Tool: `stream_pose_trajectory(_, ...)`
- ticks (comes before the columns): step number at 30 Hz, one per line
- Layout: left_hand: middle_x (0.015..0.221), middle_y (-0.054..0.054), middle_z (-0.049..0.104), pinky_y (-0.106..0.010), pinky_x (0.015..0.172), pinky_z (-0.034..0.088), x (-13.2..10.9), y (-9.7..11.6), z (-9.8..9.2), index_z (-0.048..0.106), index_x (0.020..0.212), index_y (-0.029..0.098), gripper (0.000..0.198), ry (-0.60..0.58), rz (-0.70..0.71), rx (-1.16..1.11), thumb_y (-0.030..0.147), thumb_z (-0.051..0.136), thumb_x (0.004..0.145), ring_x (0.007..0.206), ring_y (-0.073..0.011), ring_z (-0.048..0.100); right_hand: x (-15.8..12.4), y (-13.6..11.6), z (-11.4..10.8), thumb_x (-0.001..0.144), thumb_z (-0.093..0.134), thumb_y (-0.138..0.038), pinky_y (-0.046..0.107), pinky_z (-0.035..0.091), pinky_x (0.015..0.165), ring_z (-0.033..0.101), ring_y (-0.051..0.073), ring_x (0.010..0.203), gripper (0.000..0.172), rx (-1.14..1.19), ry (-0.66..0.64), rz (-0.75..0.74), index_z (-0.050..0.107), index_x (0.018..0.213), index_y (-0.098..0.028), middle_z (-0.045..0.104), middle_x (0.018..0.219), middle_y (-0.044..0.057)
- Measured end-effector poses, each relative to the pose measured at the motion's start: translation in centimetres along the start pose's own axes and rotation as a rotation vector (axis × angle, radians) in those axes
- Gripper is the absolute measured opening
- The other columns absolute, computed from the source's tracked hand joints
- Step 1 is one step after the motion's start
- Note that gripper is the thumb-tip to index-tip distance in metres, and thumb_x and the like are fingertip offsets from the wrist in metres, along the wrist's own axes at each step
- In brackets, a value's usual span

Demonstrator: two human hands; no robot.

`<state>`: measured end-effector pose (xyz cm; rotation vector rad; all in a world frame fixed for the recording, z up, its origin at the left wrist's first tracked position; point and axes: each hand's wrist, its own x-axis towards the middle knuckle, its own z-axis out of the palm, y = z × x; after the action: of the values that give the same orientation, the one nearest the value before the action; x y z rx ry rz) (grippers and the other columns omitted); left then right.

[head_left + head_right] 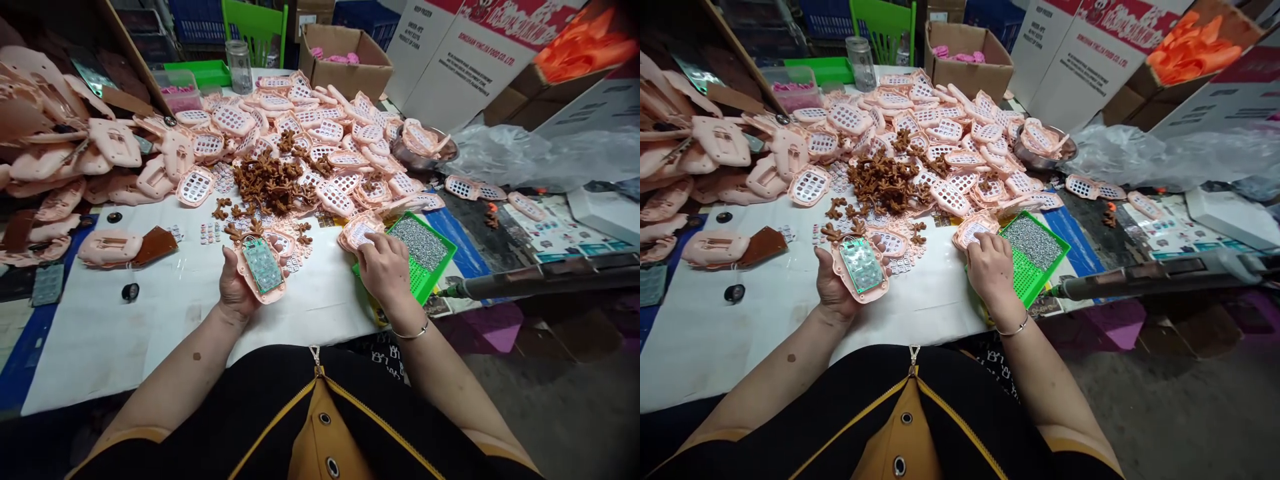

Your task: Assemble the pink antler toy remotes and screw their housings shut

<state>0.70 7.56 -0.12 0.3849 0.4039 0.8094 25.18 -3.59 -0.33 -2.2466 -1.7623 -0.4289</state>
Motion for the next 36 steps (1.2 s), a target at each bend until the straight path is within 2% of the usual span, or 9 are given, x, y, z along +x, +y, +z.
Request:
stream_pose_trajectory(6,0.084,-0.009,0.074,-0.034,0.065,0.06,-0.9,-0.6,0.5,0.065,0.11,0.011,0.068,-0.142,-0.213,0.005,0.062,0.077,0.066,0.071,-0.0242,0.072,-3.3,-2.5,-0.2,0.094,0.051,-0.021,0.058,0.032,0.113,0.054,0.029,0.129,0.02,0.312,-0.049,-0.207,0.067,0.101,-0.03,0.065,0.132,0.006)
stream_pose_trajectory(11,0.082,-0.011,0.074,-0.035,0.076,0.059,-0.4,-1.9,-1.1,0.061,0.118,0.006,0.076,-0.15,-0.345,-0.011,0.056,0.081,0.065,0.074,-0.0242,0.073,-5.3,-3.2,1.3,0.091,0.055,-0.015,0.057,0.038,0.112,0.06,0.023,0.124,0.032,0.439,-0.106,-0.437,0.064,0.11,-0.039,0.066,0.131,-0.001)
stream_pose_trajectory(15,0.086,-0.015,0.074,-0.039,0.08,0.058,0.0,-2.0,-2.2,0.058,0.125,0.004,0.08,-0.187,-0.361,0.005,0.062,0.074,0.071,0.079,-0.0268,0.073,-5.3,-2.7,1.2,0.091,0.055,-0.015,0.053,0.043,0.109,0.062,0.022,0.122,0.035,0.51,-0.114,-0.479,0.064,0.111,-0.042,0.067,0.13,-0.003)
stream_pose_trajectory(18,0.087,-0.015,0.075,-0.039,0.081,0.057,-0.4,-1.7,-2.0,0.058,0.126,0.005,0.087,-0.218,-0.36,0.003,0.065,0.076,0.065,0.081,-0.0276,0.073,-5.1,-2.3,1.0,0.089,0.063,-0.025,0.054,0.039,0.112,0.06,0.025,0.123,0.028,0.722,-0.072,-0.319,0.066,0.111,-0.042,0.067,0.129,-0.001)
stream_pose_trajectory(21,0.087,-0.014,0.075,-0.038,0.079,0.057,-1.0,-1.5,-1.5,0.058,0.126,0.006,0.093,-0.24,-0.388,0.003,0.067,0.078,0.06,0.083,-0.0284,0.073,-4.7,-2.9,1.5,0.088,0.061,-0.049,0.055,0.042,0.109,0.056,0.028,0.127,0.036,1.146,-0.114,0.02,0.061,0.122,-0.037,0.066,0.128,0.007)
stream_pose_trajectory(25,0.087,-0.014,0.075,-0.041,0.077,0.057,-1.6,-1.4,-1.3,0.054,0.133,0.007,0.101,-0.268,-0.403,0.068,0.07,0.077,0.058,0.086,-0.0331,0.073,-3.6,-4.9,2.5,0.092,0.034,-0.068,0.05,0.054,0.092,0.063,0.028,0.116,0.059,1.802,-0.486,0.336,0.055,0.131,-0.029,0.068,0.12,0.011)
stream_pose_trajectory(29,0.087,-0.014,0.075,-0.038,0.077,0.056,-1.9,-1.1,-1.3,0.055,0.132,0.007,0.097,-0.259,-0.377,0.096,0.069,0.076,0.061,0.085,-0.0314,0.073,-3.3,-6.4,2.8,0.087,0.045,-0.072,0.044,0.057,0.084,0.068,0.026,0.104,0.061,2.123,-0.755,0.435,0.054,0.128,-0.029,0.07,0.113,0.01)
stream_pose_trajectory(33,0.086,-0.012,0.075,-0.038,0.075,0.056,-1.9,-1.1,-1.3,0.06,0.125,0.008,0.089,-0.265,-0.396,0.085,0.068,0.077,0.061,0.08,-0.0297,0.073,-3.5,-6.8,2.6,0.077,0.055,-0.077,0.045,0.056,0.086,0.067,0.027,0.104,0.072,2.212,-0.78,0.429,0.051,0.132,-0.03,0.069,0.115,0.01)
stream_pose_trajectory(36,0.086,-0.013,0.074,-0.045,0.081,0.055,-1.8,-1.2,-1.3,0.059,0.126,0.008,0.09,-0.267,-0.397,0.109,0.07,0.075,0.062,0.086,-0.0337,0.072,-3.7,-6.9,2.6,0.074,0.054,-0.081,0.046,0.053,0.093,0.065,0.027,0.111,0.077,2.273,-0.775,0.426,0.054,0.129,-0.028,0.069,0.117,0.01)
